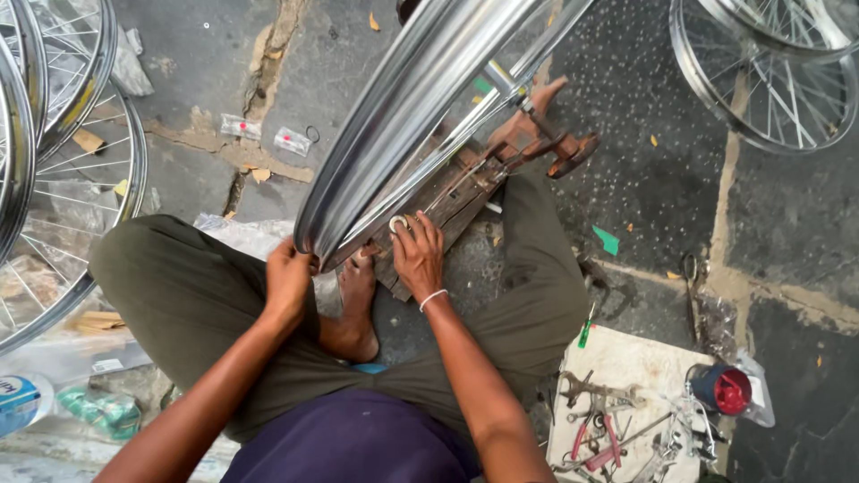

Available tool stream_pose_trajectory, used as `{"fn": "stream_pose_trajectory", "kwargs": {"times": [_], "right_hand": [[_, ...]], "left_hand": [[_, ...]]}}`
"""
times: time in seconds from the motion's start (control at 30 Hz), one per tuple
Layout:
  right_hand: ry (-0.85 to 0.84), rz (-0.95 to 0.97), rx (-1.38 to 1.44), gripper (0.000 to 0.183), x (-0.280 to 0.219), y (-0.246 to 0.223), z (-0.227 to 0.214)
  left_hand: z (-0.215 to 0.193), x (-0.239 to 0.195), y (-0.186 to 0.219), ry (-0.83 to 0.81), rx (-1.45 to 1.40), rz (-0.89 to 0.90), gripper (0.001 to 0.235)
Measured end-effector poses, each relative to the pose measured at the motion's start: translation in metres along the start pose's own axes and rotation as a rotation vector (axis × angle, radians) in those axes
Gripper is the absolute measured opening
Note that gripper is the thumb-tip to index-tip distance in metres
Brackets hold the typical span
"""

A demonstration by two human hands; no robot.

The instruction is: The person is sitting on the ground and working on a bicycle wheel mounted on a stand. They are using a small tool to adjust the spokes and rim of the wheel. The person repeatedly rotates the wheel and makes adjustments to different sections.

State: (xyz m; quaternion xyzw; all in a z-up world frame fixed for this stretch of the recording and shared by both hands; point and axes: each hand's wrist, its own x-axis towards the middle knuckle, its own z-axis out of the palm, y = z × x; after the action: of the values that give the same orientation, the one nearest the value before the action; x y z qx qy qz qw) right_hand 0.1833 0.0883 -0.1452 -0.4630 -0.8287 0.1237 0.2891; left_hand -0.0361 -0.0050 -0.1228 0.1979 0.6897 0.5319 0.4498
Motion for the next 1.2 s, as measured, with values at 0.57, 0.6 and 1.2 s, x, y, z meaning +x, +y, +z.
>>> {"fn": "stream_pose_trajectory", "kwargs": {"times": [0.57,0.6,1.2], "right_hand": [[0.0,0.017,-0.048,0.025,0.0,-0.001,0.005],[-0.006,0.022,-0.045,0.026,0.0,0.0,0.006],[-0.046,0.049,-0.033,0.025,-0.004,0.002,0.01]], "left_hand": [[0.02,-0.035,0.047,-0.106,0.578,0.205,0.037],[0.021,-0.037,0.053,-0.111,0.575,0.234,0.038],[0.026,-0.061,0.083,-0.094,0.581,0.377,0.029]]}}
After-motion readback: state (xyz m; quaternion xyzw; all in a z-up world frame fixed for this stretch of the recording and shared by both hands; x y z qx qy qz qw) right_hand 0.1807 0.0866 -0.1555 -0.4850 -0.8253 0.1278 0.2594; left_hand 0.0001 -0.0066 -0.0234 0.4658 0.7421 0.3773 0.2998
